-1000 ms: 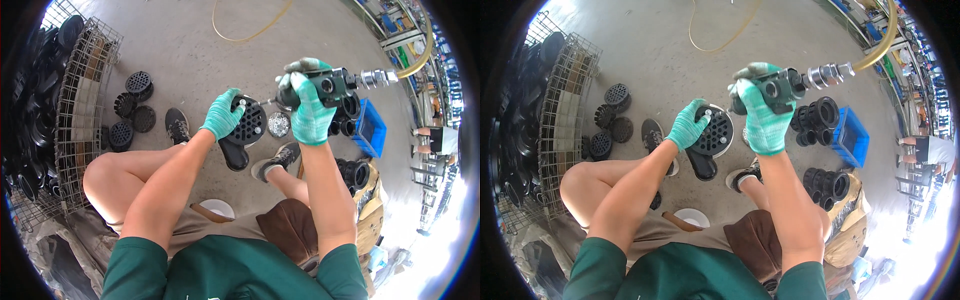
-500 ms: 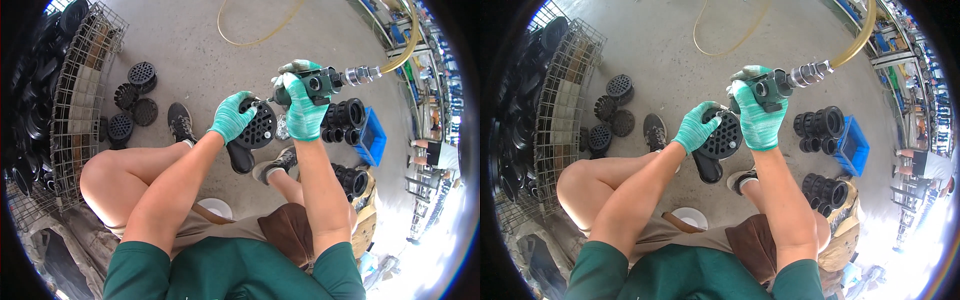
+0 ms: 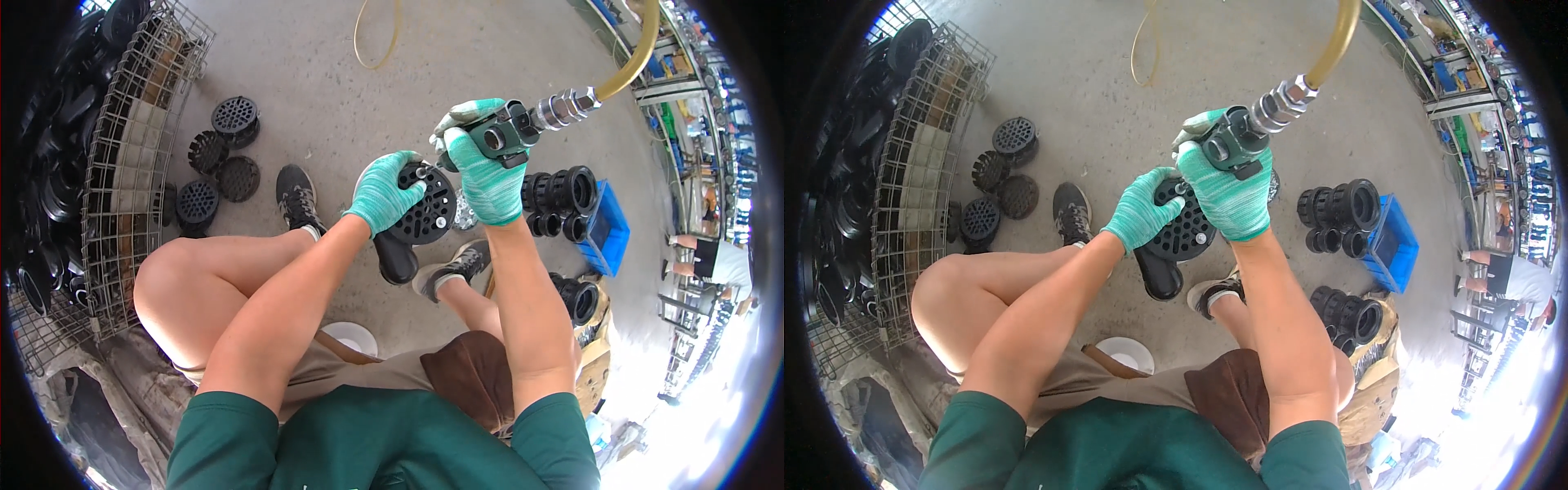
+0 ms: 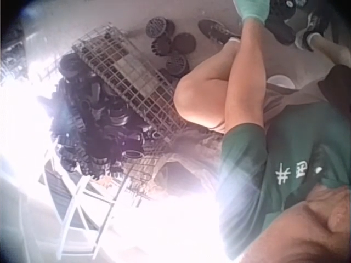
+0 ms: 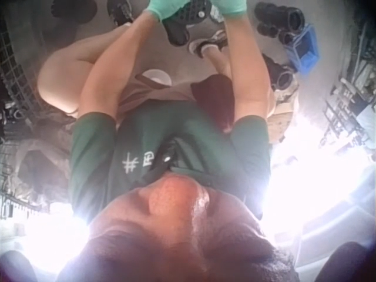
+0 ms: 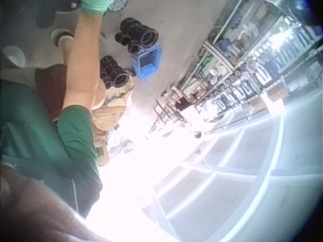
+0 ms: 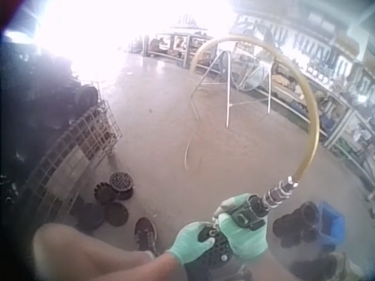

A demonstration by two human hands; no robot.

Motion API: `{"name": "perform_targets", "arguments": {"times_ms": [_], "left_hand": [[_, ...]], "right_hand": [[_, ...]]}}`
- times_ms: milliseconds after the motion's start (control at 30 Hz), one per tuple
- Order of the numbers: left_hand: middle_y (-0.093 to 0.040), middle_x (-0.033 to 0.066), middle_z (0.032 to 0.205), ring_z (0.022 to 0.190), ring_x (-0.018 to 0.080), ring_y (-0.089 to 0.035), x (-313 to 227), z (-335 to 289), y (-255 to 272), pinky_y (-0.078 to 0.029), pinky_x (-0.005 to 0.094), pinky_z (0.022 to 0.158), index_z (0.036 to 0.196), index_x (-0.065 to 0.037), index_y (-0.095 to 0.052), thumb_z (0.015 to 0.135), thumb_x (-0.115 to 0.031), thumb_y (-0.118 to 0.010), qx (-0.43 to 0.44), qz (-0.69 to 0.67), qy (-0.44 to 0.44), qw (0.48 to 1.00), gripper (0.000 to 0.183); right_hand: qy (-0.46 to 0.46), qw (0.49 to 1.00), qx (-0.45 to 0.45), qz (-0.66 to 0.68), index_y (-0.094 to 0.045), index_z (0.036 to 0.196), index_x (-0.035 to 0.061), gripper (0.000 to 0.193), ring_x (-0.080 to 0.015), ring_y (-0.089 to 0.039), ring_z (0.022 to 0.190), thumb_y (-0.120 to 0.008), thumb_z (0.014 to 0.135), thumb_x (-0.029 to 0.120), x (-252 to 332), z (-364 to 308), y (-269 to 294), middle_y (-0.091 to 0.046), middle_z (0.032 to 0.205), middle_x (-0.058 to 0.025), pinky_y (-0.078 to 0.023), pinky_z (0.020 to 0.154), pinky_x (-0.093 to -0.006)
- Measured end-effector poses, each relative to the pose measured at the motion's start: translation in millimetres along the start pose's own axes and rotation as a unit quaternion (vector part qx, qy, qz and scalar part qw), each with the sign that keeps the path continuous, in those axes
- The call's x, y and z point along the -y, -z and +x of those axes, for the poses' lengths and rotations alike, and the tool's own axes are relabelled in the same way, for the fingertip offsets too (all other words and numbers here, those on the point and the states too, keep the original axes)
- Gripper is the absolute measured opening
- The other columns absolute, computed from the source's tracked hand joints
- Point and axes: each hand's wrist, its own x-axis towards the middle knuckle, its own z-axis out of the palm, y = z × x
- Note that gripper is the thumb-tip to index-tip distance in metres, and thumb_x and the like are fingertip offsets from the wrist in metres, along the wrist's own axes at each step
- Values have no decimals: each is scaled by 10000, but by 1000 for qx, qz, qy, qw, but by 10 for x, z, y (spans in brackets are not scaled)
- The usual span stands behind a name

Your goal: The person assembles a black plastic part by picking up a screw, placing it into the part, and securing it using a pneumatic screwdriver.

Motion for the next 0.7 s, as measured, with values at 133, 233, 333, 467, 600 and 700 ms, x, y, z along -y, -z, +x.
{"name": "perform_targets", "arguments": {"times_ms": [133,233,333,467,600,700], "left_hand": [[-684,177,1165,1060,304,-681,-18,-5,29,-538,410,956,1272,-53,-609,843,-136,-749,13,41,-2,999,459],[-682,178,1169,1061,307,-681,-41,-4,33,-539,412,956,1272,-55,-609,842,-130,-745,17,46,0,999,457],[-683,177,1168,1059,310,-680,-19,-5,29,-539,414,956,1273,-57,-610,841,-132,-747,15,44,1,999,458],[-686,176,1157,1052,307,-682,-16,-4,11,-540,414,951,1264,-62,-611,844,-132,-748,14,45,4,999,447],[-694,171,1137,1043,304,-685,-45,-31,25,-541,410,947,1230,-59,-613,861,-131,-737,2,39,-15,999,396],[-698,170,1098,1008,312,-688,-67,-40,-2,-546,407,924,1182,-52,-621,880,-129,-725,-9,13,-7,1000,328]], "right_hand": [[1,1000,-1,-5,-618,1040,50,211,-182,-687,790,-681,856,-30,-38,10,4,-690,901,-103,-576,647,-305],[11,1000,4,0,-620,1044,49,209,-186,-690,794,-689,859,-21,-69,2,19,-691,902,-104,-583,654,-308],[5,1000,8,3,-622,1047,46,213,-187,-693,797,-686,857,-23,-62,8,20,-695,908,-109,-591,665,-317],[0,1000,14,-12,-625,1065,42,230,-190,-695,793,-689,851,-16,-26,19,24,-701,928,-120,-592,664,-320],[-25,1000,-2,-9,-627,1103,33,270,-206,-700,790,-689,843,-10,62,43,7,-704,954,-138,-595,684,-329],[2,999,-26,25,-622,1133,26,302,-219,-701,781,-678,840,-16,208,43,75,-703,971,-153,-598,704,-346]]}}
